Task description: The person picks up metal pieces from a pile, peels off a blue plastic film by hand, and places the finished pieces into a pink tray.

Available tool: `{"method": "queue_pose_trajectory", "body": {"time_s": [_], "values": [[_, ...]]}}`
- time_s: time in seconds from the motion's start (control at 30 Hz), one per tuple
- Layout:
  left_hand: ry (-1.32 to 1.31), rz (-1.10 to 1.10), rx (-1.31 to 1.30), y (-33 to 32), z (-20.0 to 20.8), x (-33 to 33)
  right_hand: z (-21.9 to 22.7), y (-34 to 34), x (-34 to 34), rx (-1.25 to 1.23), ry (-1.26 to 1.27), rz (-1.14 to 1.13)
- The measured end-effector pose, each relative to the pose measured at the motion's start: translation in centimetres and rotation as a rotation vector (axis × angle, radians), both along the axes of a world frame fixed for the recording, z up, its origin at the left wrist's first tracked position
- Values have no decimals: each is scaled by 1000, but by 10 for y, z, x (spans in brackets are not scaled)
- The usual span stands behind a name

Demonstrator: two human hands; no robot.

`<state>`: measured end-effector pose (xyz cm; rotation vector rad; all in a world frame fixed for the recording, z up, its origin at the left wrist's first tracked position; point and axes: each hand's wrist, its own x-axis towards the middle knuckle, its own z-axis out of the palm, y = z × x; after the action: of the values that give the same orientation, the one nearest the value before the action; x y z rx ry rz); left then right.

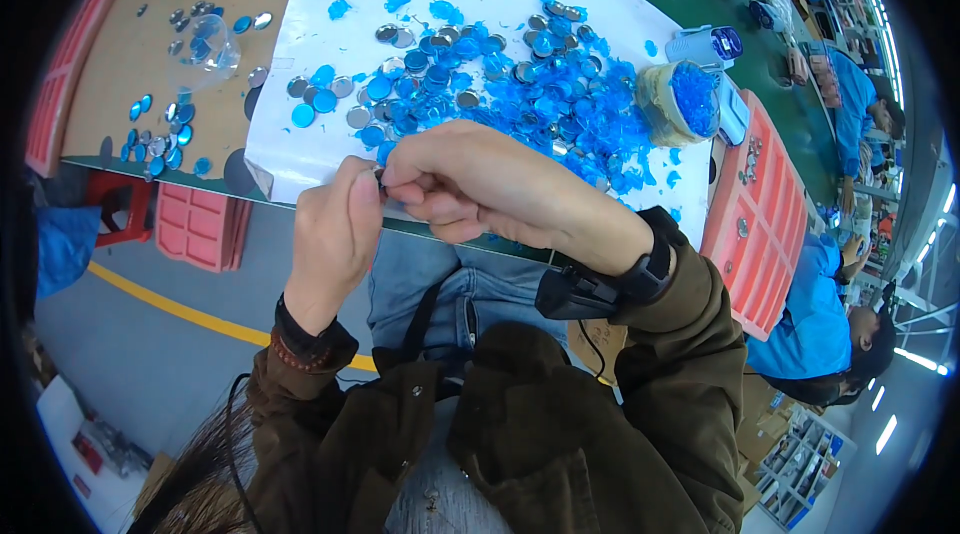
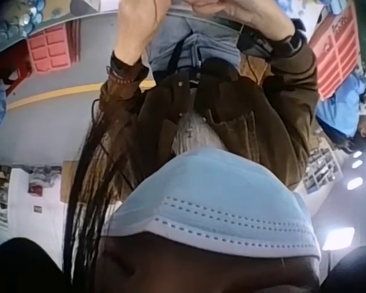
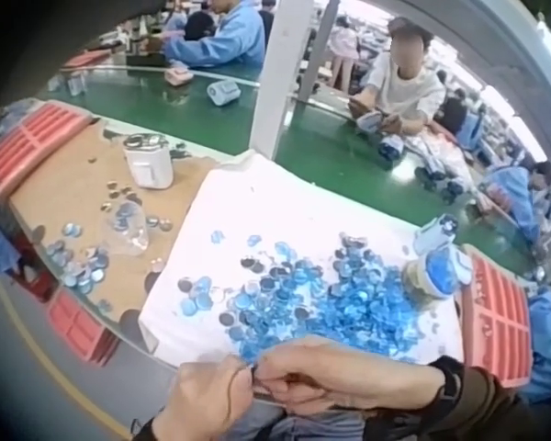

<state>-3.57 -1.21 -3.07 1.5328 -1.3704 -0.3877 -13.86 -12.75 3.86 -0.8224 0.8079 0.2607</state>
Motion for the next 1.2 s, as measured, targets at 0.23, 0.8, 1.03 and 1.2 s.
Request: {"method": "queue_pose_trajectory", "body": {"time_s": [0.23, 0.8, 1.03, 1.2], "values": [[-250, 145, -187, -9, -4, -9, -6, -1, -5, 174, -42, -15], [649, 310, -148, -11, 26, 0, -16, -8, -14, -689, -24, 191], [1885, -160, -28, -6, 10, 18, -19, -30, -4, -1760, 70, 537], [1932, -260, -80, -5, 3, 21, -22, -37, 12, -2135, -166, 471]]}}
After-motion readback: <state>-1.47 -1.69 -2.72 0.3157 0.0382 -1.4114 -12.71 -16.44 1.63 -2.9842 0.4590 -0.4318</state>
